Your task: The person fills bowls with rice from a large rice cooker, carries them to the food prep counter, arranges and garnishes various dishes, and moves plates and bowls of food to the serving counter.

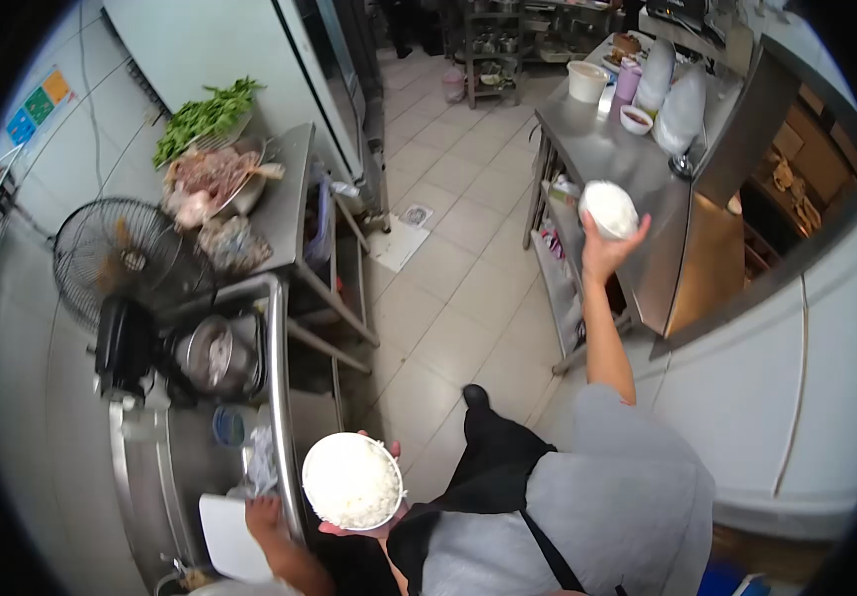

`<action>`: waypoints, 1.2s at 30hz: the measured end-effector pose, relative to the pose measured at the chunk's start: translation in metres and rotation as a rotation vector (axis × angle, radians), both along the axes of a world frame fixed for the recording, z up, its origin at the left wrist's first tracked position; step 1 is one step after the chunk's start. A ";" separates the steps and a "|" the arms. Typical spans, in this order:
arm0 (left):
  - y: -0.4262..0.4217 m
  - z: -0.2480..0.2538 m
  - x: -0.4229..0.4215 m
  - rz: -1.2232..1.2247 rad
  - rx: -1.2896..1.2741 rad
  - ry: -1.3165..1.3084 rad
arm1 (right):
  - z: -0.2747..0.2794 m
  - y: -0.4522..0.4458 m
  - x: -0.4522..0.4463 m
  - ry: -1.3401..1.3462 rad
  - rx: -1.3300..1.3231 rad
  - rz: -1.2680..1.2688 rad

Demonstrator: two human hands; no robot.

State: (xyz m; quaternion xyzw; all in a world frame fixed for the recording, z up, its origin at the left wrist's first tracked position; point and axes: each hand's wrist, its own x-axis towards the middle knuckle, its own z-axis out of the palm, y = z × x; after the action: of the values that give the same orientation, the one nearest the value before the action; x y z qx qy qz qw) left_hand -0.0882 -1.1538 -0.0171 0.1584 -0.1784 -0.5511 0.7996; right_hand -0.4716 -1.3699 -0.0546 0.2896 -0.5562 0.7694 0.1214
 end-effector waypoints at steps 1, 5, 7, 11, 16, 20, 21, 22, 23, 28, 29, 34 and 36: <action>-0.032 -0.004 0.002 -0.041 -0.004 0.004 | -0.010 -0.012 -0.019 0.028 0.008 -0.055; -0.164 -0.013 -0.015 -0.266 -0.034 0.024 | -0.020 -0.044 -0.066 0.015 0.078 -0.257; -0.229 -0.005 -0.038 -0.331 0.042 -0.001 | -0.018 -0.051 -0.081 0.055 0.329 -0.485; -0.358 0.010 -0.094 -0.687 0.121 0.033 | -0.037 -0.076 -0.117 0.002 0.453 -0.662; -0.484 0.026 -0.179 -1.105 0.143 -0.011 | -0.031 -0.099 -0.127 -0.222 0.675 -0.803; -0.562 0.020 -0.237 -1.404 0.051 0.053 | 0.004 -0.164 -0.032 -0.042 0.354 -0.465; -0.577 0.022 -0.249 -1.459 0.032 0.051 | 0.019 -0.194 0.003 -0.195 0.240 -0.085; -0.589 0.024 -0.260 -1.490 0.017 0.013 | 0.019 -0.220 0.011 0.307 0.488 -0.022; -0.602 0.025 -0.268 -1.526 0.045 -0.014 | 0.038 -0.256 0.032 0.217 0.405 0.140; -0.662 0.007 -0.307 -1.626 0.015 -0.152 | 0.040 -0.346 0.022 -0.156 0.126 0.363; -0.673 0.009 -0.317 -1.637 -0.004 -0.152 | 0.044 -0.355 0.016 -0.145 0.115 0.316; -0.714 0.004 -0.369 -1.668 -0.071 -0.135 | 0.044 -0.390 -0.023 0.064 0.200 0.063; -0.729 -0.008 -0.401 -1.738 -0.111 -0.112 | 0.035 -0.400 -0.045 0.054 0.220 0.024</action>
State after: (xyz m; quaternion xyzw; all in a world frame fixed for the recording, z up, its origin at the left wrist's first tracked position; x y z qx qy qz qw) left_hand -0.4888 -1.8823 -0.0246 -0.0460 -0.3014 -0.9478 0.0929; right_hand -0.5171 -1.7694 -0.0192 0.3284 -0.6303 0.6971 0.0945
